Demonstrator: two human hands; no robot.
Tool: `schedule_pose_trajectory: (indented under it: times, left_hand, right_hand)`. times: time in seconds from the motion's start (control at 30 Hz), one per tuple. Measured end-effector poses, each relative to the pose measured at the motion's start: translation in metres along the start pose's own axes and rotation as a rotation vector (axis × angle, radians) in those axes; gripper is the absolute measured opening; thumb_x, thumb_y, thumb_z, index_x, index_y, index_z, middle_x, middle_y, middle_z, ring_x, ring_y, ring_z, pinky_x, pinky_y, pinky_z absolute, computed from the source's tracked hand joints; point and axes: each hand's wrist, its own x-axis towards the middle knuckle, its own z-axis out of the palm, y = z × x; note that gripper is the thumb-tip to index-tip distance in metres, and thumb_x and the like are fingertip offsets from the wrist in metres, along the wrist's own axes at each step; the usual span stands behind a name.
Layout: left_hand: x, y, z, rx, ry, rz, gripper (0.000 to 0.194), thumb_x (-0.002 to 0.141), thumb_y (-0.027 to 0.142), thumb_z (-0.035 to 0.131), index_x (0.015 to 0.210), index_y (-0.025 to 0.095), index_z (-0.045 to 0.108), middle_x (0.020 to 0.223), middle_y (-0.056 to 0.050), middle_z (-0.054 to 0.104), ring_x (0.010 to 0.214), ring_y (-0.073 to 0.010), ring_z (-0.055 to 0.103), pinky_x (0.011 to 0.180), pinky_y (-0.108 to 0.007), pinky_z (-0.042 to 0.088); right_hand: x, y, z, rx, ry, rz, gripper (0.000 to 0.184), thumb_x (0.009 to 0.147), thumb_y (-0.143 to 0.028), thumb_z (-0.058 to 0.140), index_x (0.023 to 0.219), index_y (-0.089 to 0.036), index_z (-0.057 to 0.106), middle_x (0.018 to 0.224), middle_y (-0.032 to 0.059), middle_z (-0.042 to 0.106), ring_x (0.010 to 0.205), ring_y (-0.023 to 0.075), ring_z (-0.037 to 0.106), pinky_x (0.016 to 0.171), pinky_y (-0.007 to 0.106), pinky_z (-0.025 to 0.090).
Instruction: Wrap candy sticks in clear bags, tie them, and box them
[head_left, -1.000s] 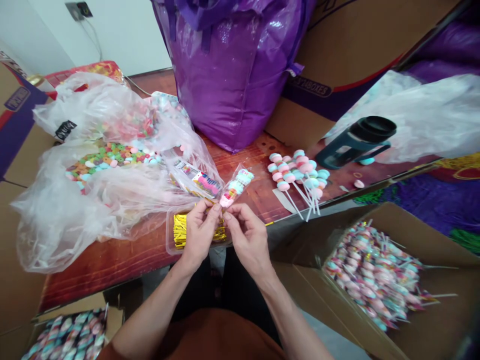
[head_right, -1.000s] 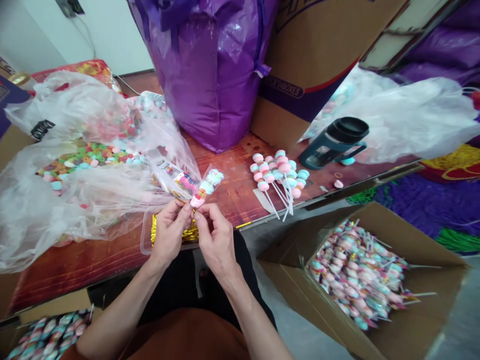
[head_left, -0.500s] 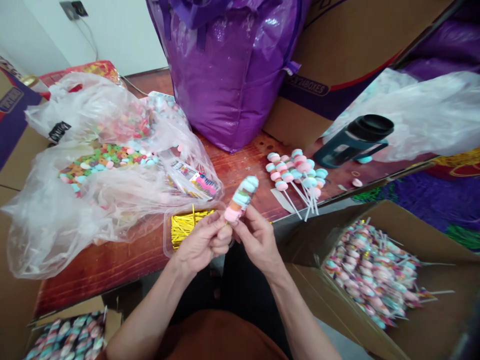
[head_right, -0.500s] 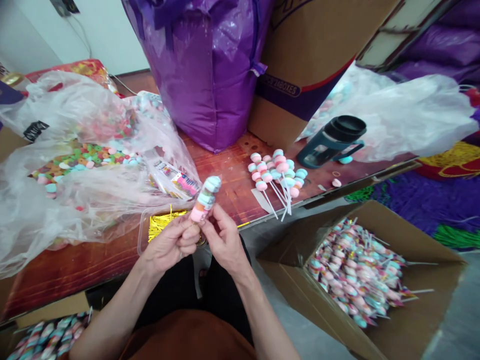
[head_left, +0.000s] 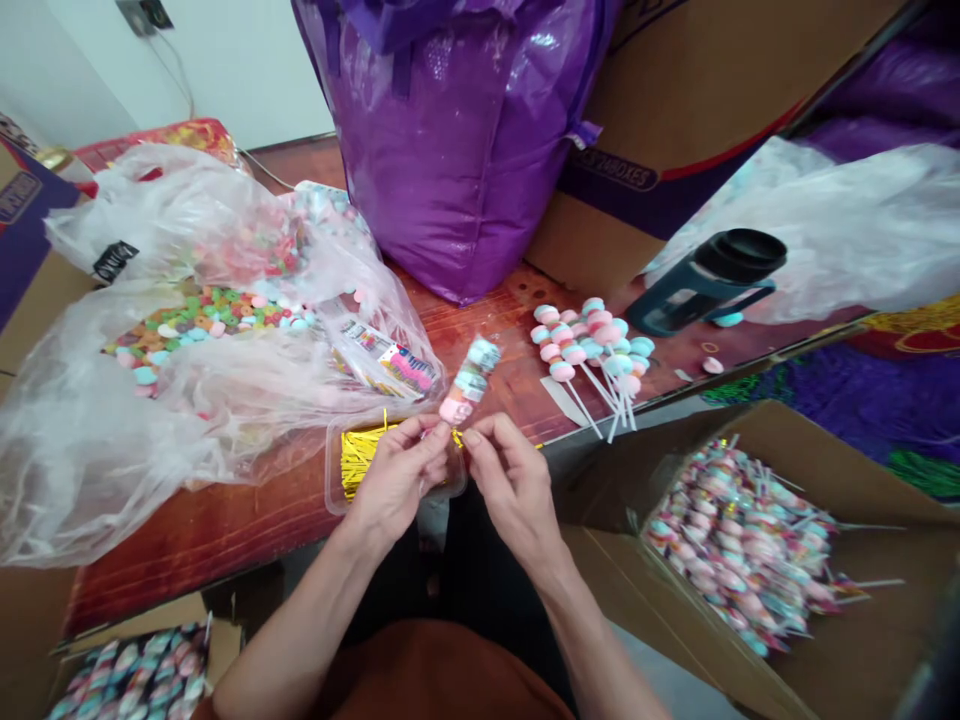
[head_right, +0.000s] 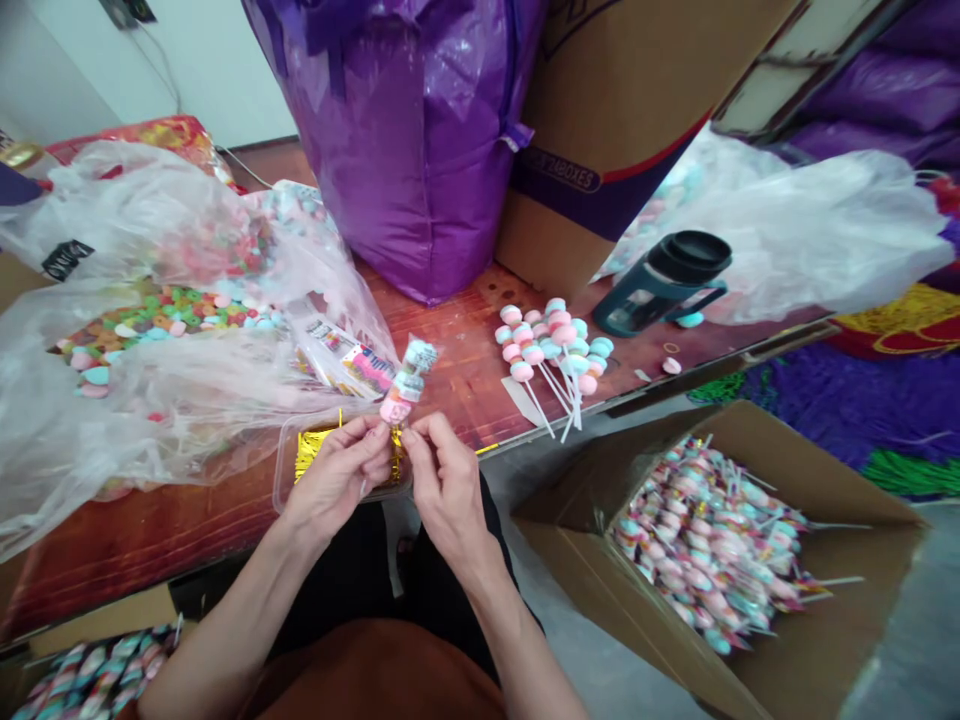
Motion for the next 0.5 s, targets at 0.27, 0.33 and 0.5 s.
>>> schedule_pose_trajectory:
  times: [0.27, 0.33, 0.5]
  left_hand:
    - [0.007, -0.005, -0.004, -0.325, -0.011, -0.229, 0.041, 0.051, 0.015, 0.096, 0.075, 0.010, 0.064, 0.058, 0.008, 0.049, 0.044, 0.0009, 0.040, 0.040, -0.010, 0.030]
    - [0.005, -0.006, -0.003, -0.346, -0.024, -0.246, 0.039, 0.054, 0.015, 0.095, 0.077, 0.011, 0.064, 0.059, 0.008, 0.050, 0.044, 0.0010, 0.041, 0.040, -0.010, 0.032]
    - [-0.001, -0.006, 0.005, -0.317, -0.040, -0.218, 0.036, 0.055, 0.017, 0.095, 0.075, 0.012, 0.065, 0.058, 0.008, 0.051, 0.044, 0.0006, 0.041, 0.041, -0.010, 0.032]
  right_hand:
    - [0.005, 0.015, 0.002, -0.374, 0.120, -0.587, 0.028, 0.095, -0.006, 0.052, 0.113, -0.020, 0.069, 0.100, 0.0101, 0.073, 0.093, 0.0189, 0.071, 0.083, 0.031, 0.059]
    - [0.006, 0.017, 0.002, -0.443, 0.179, -0.658, 0.025, 0.093, -0.005, 0.055, 0.108, -0.019, 0.070, 0.094, 0.0096, 0.074, 0.086, 0.0188, 0.071, 0.079, 0.031, 0.059]
    - [0.005, 0.012, 0.004, -0.499, 0.217, -0.686, 0.020, 0.092, -0.005, 0.054, 0.096, -0.018, 0.067, 0.084, 0.0078, 0.072, 0.077, 0.0175, 0.069, 0.072, 0.029, 0.057]
